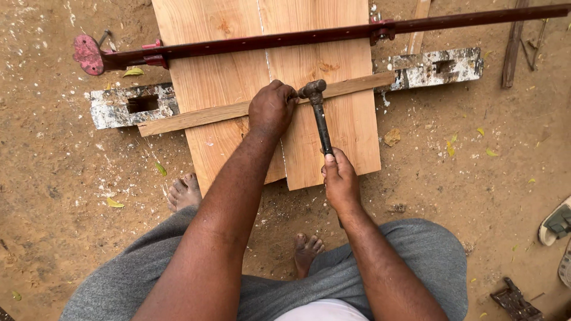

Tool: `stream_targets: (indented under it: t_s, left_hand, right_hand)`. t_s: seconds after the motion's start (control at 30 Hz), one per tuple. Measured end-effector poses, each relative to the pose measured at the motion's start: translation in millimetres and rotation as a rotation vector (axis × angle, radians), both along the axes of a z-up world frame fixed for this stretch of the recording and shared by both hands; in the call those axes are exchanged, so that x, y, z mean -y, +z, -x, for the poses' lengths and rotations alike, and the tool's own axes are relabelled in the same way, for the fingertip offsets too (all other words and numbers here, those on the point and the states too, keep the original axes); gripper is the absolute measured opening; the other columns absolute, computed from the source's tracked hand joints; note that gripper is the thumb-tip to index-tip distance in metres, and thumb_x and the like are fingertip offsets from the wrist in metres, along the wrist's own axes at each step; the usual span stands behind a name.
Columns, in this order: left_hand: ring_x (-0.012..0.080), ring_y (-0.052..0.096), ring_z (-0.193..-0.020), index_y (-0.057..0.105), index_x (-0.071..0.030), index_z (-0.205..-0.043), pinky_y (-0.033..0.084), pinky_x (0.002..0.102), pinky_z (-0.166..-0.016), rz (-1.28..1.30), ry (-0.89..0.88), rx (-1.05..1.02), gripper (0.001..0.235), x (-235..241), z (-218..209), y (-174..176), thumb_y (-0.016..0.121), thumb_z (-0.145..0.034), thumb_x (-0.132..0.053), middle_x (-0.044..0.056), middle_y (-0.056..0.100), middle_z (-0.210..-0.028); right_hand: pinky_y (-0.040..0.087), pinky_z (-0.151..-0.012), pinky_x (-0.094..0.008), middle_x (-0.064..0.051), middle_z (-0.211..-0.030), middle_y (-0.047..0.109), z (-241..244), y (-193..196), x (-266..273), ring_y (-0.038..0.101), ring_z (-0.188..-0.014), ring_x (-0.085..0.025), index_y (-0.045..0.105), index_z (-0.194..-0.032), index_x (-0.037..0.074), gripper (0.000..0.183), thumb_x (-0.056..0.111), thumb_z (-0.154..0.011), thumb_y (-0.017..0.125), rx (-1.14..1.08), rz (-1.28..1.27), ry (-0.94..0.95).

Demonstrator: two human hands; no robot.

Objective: The person hammers nails into wooden planks that are clamped together. They position nails and strike them with a hammer to secure the pieces.

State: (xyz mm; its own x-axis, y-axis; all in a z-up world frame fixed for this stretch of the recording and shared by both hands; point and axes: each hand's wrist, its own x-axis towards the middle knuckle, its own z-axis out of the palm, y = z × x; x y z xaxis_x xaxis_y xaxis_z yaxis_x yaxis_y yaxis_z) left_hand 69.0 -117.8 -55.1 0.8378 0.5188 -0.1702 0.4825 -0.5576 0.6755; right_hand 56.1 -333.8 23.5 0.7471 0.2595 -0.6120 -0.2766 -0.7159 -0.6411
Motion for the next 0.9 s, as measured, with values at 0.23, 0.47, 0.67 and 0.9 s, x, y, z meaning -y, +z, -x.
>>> stream_targets:
  t_s: [0.23,0.47,0.67,0.9]
  left_hand:
    - [0.0217,0.067,-0.092,0.076,-0.012,-0.098,0.057,0.04,-0.082,0.002,0.016,-0.036,0.016,4,3,0,0.078,-0.09,-0.026,0.002,0.068,-0.095]
    - [0.0242,0.067,-0.091,0.075,-0.013,-0.094,0.056,0.041,-0.082,0.003,0.013,0.007,0.011,7,8,-3,0.078,-0.089,-0.022,0.003,0.068,-0.094]
    - [0.0272,0.066,-0.091,0.074,-0.012,-0.092,0.056,0.044,-0.082,-0.011,-0.011,0.06,0.012,-3,0,3,0.078,-0.086,-0.021,0.006,0.067,-0.094]
    - [0.0269,0.066,-0.094,0.074,-0.011,-0.098,0.056,0.043,-0.086,0.021,-0.018,-0.003,0.012,-4,0,8,0.077,-0.09,-0.02,0.006,0.068,-0.099]
  right_hand:
    - [0.041,-0.044,-0.023,0.006,-0.074,0.054,3,4,1,0.047,-0.055,-0.005,0.054,-0.136,0.015,0.042,0.039,-0.104,0.04,-0.118,0.063,-0.044]
    - [0.04,-0.047,-0.022,0.005,-0.074,0.05,9,3,2,0.044,-0.057,-0.004,0.057,-0.136,0.01,0.04,0.035,-0.108,0.043,0.012,-0.163,-0.103]
    - [0.039,-0.049,-0.022,0.005,-0.072,0.049,6,-1,3,0.043,-0.058,-0.005,0.056,-0.137,0.011,0.036,0.031,-0.109,0.045,-0.039,-0.194,-0.101]
    - [0.039,-0.046,-0.024,0.005,-0.069,0.052,0,1,-3,0.044,-0.052,-0.006,0.06,-0.13,0.013,0.034,0.031,-0.106,0.045,-0.122,-0.055,-0.1]
